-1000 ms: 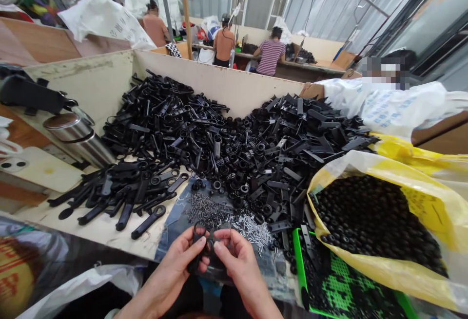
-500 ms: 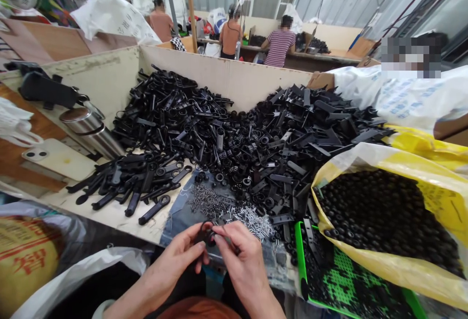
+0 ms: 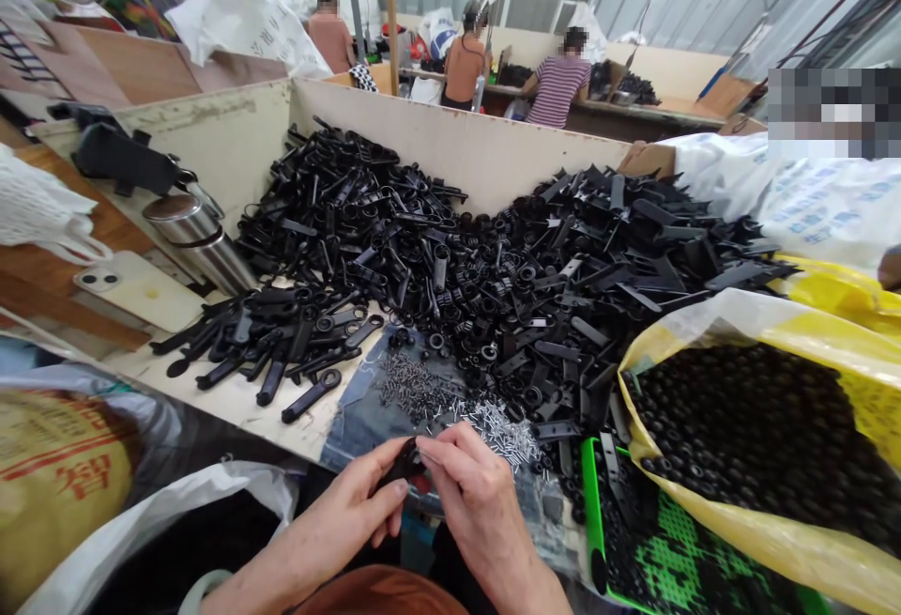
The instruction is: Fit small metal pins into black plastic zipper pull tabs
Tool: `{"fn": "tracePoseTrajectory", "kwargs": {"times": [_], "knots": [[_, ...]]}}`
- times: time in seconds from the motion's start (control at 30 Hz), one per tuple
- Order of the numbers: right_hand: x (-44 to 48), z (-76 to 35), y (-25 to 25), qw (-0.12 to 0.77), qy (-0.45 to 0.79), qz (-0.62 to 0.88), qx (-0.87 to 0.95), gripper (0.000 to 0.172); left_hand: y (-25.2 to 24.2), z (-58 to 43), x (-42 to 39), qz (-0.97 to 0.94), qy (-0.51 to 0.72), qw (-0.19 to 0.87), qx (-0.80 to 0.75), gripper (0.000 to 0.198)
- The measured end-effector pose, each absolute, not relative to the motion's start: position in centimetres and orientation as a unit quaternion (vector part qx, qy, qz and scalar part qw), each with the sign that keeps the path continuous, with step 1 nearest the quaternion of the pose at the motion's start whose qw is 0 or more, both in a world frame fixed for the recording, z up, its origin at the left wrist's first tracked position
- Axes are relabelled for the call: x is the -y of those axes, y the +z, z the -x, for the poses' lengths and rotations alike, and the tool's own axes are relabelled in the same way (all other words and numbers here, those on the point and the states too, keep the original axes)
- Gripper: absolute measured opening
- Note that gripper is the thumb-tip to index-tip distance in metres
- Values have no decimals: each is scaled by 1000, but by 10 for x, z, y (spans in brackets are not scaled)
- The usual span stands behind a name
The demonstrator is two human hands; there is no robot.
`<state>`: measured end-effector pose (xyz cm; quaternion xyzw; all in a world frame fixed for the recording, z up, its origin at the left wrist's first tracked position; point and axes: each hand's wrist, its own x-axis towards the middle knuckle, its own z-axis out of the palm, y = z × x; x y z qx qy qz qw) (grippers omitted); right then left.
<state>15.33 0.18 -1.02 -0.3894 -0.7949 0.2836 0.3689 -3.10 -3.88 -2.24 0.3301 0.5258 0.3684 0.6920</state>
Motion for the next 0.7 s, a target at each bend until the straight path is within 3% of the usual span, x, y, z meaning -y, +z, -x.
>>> {"fn": "tracePoseTrajectory", "kwargs": {"times": [0.27, 0.5, 0.7], "knots": [[0, -155, -5, 320, 243, 373, 836, 30, -16, 30, 42, -364, 355, 649, -566, 49], [5, -152, -5, 326, 241, 371, 836, 31, -3, 29, 41, -447, 341, 580, -590, 23], [13, -152, -16, 352, 277, 426, 786, 30, -7, 28, 44, -525, 281, 510, -621, 35]]}}
